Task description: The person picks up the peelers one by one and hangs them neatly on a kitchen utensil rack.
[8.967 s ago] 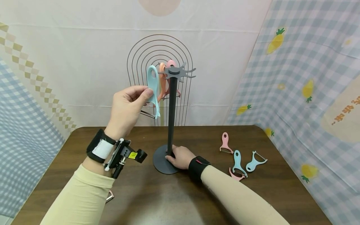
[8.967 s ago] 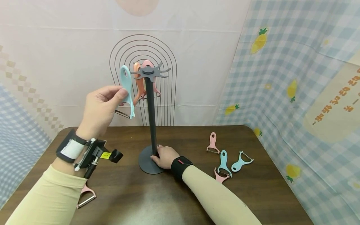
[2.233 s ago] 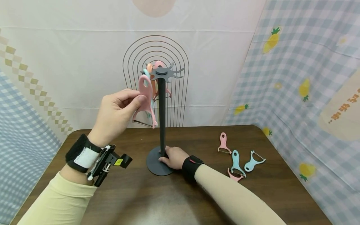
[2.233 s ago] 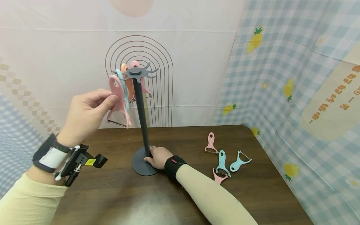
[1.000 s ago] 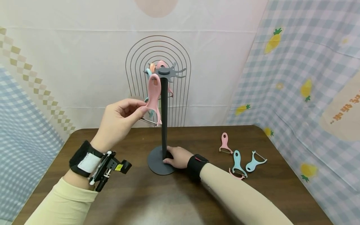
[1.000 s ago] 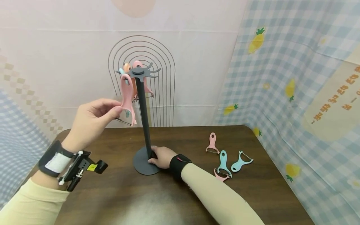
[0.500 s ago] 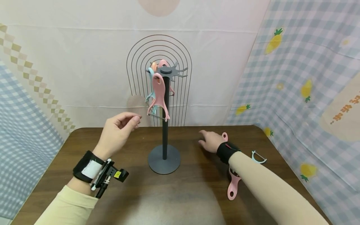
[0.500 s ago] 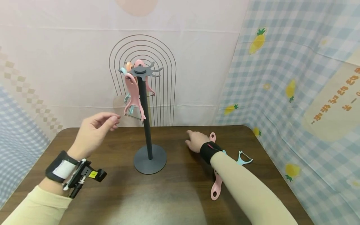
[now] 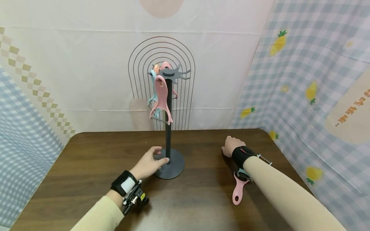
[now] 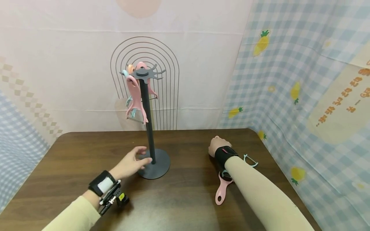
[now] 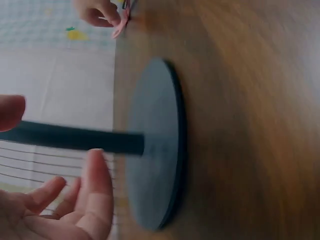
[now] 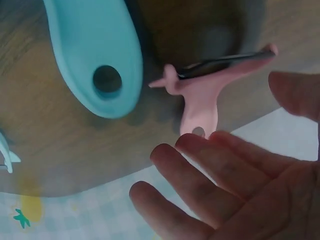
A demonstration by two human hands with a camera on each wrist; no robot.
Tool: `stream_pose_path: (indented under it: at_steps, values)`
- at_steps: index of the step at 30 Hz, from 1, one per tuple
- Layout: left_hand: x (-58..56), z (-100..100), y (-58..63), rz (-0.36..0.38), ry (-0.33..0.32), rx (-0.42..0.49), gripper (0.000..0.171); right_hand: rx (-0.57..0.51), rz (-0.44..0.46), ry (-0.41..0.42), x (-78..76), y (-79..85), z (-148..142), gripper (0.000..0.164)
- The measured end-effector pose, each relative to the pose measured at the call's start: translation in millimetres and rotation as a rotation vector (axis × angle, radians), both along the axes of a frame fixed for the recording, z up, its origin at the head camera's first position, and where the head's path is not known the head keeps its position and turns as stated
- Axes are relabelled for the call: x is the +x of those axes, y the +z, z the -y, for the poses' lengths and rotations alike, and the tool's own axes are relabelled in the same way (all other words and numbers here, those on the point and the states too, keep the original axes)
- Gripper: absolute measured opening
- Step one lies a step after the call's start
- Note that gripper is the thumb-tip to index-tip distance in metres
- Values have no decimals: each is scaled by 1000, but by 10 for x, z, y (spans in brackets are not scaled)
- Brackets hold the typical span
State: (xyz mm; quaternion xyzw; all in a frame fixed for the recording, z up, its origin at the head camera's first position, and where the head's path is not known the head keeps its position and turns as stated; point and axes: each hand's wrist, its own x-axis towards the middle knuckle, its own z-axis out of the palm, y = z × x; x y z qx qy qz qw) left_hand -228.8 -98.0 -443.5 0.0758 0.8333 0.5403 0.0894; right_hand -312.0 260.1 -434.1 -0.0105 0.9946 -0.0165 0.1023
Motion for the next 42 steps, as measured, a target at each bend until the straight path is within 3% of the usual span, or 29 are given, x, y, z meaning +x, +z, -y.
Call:
stream_pose_path:
  at_steps: [5,9,13,19,25,30,35,42]
  values:
    - [-81,-207,-136,71,-46,118,58,16,-6,-20,-4,-7,38,47]
    - [-142,-318,-219,92,-23,171,40,26,25,-23,-6,-6,118,30]
    - [-183,-361,-311,87,18,130,31,33,25,-30,-4,-45,151,24]
    - [-189,-340,-412,53,-3,32,29,62,-19,35,-27,-95,159,18]
    - [-176,-337,-441,27,-14,31,23,147,-132,150,-104,-230,130,17]
    - [-182,-350,-438,30,-24,42,26,188,-190,161,-121,-280,118,24]
    - [-194,-337,-439,42,-34,38,26,142,-200,129,-145,-266,108,37]
    - [-211,-295,-458,45,-54,15,26,43,-144,112,-240,-104,59,23]
